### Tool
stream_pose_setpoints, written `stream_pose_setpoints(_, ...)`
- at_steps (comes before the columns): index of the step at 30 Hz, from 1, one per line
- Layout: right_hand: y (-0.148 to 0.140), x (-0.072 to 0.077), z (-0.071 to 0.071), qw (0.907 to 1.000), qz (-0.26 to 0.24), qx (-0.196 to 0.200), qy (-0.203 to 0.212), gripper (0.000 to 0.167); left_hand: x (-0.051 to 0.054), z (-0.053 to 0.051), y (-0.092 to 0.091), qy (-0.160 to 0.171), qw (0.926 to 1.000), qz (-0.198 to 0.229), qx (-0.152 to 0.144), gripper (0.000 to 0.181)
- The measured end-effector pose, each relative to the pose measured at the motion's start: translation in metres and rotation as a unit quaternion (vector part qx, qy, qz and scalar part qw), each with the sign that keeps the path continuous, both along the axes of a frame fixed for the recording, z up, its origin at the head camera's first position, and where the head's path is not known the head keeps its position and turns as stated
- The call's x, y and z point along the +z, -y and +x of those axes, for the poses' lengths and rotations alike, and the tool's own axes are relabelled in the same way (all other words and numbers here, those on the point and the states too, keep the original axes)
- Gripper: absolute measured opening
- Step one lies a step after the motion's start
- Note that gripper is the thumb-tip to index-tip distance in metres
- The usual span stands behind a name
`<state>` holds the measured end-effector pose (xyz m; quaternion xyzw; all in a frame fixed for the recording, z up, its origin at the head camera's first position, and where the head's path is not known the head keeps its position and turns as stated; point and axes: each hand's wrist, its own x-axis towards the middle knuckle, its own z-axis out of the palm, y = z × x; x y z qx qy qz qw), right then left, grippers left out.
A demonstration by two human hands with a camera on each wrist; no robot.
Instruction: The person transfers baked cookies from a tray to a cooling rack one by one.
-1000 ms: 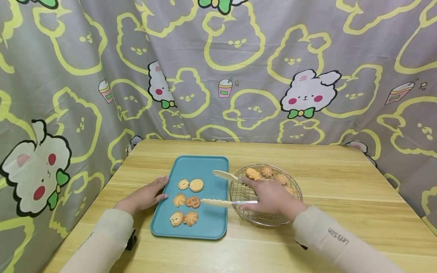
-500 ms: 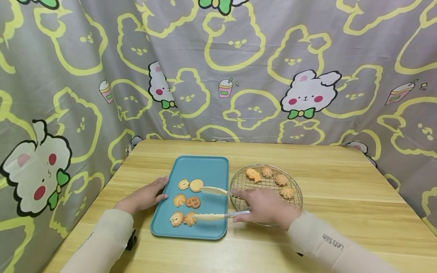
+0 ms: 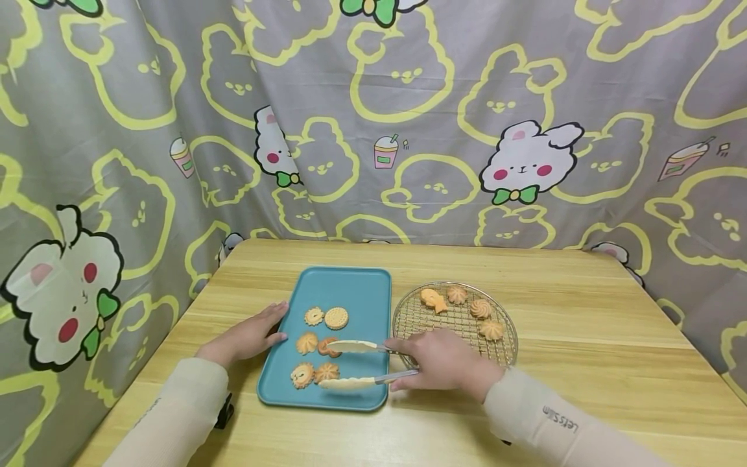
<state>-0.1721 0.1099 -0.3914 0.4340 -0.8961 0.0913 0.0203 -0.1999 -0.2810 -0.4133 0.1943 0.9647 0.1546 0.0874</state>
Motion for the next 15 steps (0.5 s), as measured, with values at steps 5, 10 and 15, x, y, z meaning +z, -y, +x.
stream_pose_setpoints(5, 0.0032, -0.002, 0.0009, 1.0, 0.006, 0.007, 0.0, 0.072, -0.0011, -0.0003, 0.0012, -0.001, 1.0, -0.002, 0.001, 0.067)
stream_pose_setpoints(10, 0.0047, -0.005, 0.0008, 0.9998, 0.019, 0.004, 0.006, 0.072, -0.0022, -0.0011, 0.0016, -0.002, 1.0, -0.003, 0.001, 0.068)
stream_pose_setpoints(15, 0.0059, -0.006, 0.001, 0.9996, 0.024, 0.002, 0.01, 0.071, -0.0026, -0.0011, 0.0019, -0.001, 1.0, -0.002, 0.0, 0.068)
